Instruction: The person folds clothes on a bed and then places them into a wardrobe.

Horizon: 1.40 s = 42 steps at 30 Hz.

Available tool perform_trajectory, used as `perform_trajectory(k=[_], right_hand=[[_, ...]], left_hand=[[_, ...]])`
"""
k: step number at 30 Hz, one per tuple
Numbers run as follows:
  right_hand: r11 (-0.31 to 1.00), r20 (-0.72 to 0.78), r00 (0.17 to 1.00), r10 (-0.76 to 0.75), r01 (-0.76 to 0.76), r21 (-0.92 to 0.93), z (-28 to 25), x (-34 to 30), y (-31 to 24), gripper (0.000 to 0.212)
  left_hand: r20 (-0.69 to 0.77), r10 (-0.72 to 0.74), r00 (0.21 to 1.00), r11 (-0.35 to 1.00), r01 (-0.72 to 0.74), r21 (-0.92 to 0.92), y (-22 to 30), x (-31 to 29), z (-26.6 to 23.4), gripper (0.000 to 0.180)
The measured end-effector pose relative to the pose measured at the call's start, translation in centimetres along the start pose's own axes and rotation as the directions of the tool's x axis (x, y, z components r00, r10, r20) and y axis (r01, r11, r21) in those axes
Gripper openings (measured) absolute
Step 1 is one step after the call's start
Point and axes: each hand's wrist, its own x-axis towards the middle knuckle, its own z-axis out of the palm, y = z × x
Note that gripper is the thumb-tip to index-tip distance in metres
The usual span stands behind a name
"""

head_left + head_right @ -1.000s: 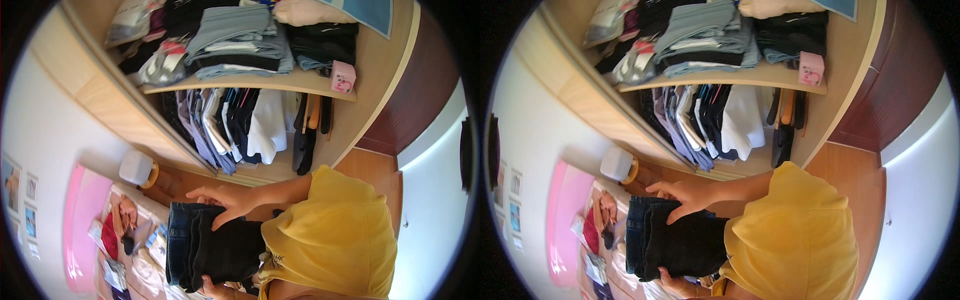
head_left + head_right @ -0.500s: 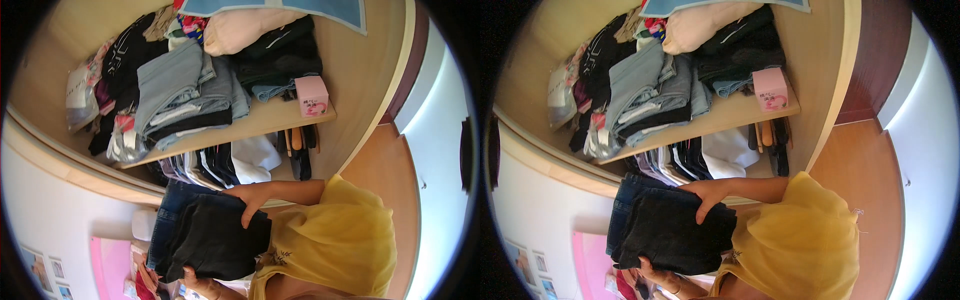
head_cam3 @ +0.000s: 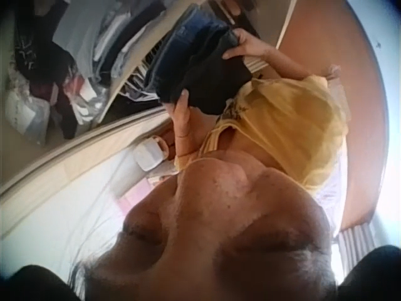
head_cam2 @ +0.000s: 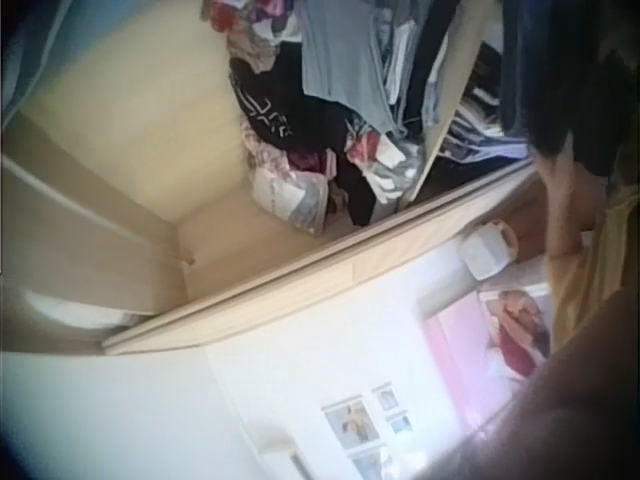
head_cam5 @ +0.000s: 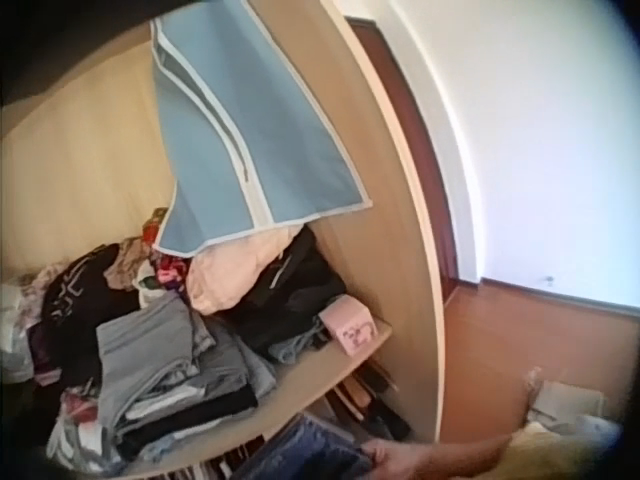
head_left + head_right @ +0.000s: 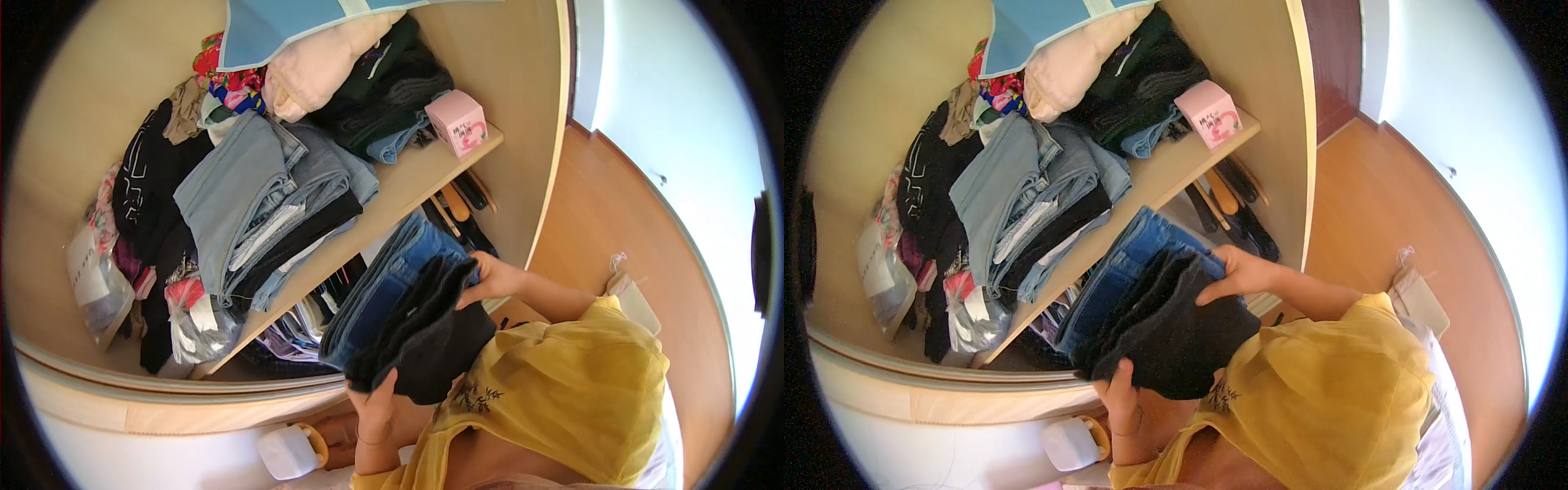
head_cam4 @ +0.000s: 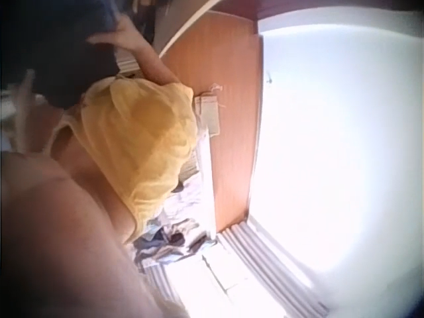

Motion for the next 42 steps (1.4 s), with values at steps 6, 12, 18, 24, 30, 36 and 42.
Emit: perform_trajectory(k=[6, 12, 18, 24, 30, 36, 42], right_hand=[[0.979, -0.270, 0.960, -0.069, 0.014, -0.202, 2.2, -4.3, -4.2, 0.055], [0.879, -0.697, 0.658, -0.284, -0.112, -0.464, 2.1, -13.0, -3.2, 0.023], [0.943, -0.831, 0.504, -0.233, -0.090, -0.320, 0.2, -20.8, -2.8, 0.029], [0.967, -0.913, 0.323, -0.250, 0.127, -0.220, -0.6, -26.8, -0.9, 0.031], [0.945, -0.953, 0.137, -0.269, 0.226, -0.235, 0.5, -32.9, 0.3, 0.033], [0.915, -0.931, -0.191, -0.310, 0.207, -0.347, 8.0, -38.2, 2.3, 0.035], [0.890, -0.731, -0.607, -0.312, 0.081, -0.448, 22.5, -41.9, 5.3, 0.038]], left_hand=[[0.218, 0.046, 0.975, 0.997, -0.058, 0.048, -2.3, 2.4, 0.7, 0.042], [0.963, 0.121, 0.241, 0.951, -0.308, -0.043, 2.6, 9.6, 5.6, 0.090], [0.761, 0.458, 0.459, 0.526, -0.830, 0.184, 4.5, 19.5, 16.1, 0.088], [0.780, 0.206, 0.591, 0.067, -0.804, 0.591, 2.2, 23.6, 22.0, 0.071], [0.755, 0.241, 0.610, 0.157, -0.792, 0.590, 2.9, 21.5, 22.0, 0.065], [0.888, 0.276, 0.368, 0.334, -0.903, 0.270, 4.5, 15.1, 20.3, 0.067], [0.956, 0.232, -0.178, 0.614, -0.735, -0.286, -6.0, 5.8, 25.3, 0.071]])
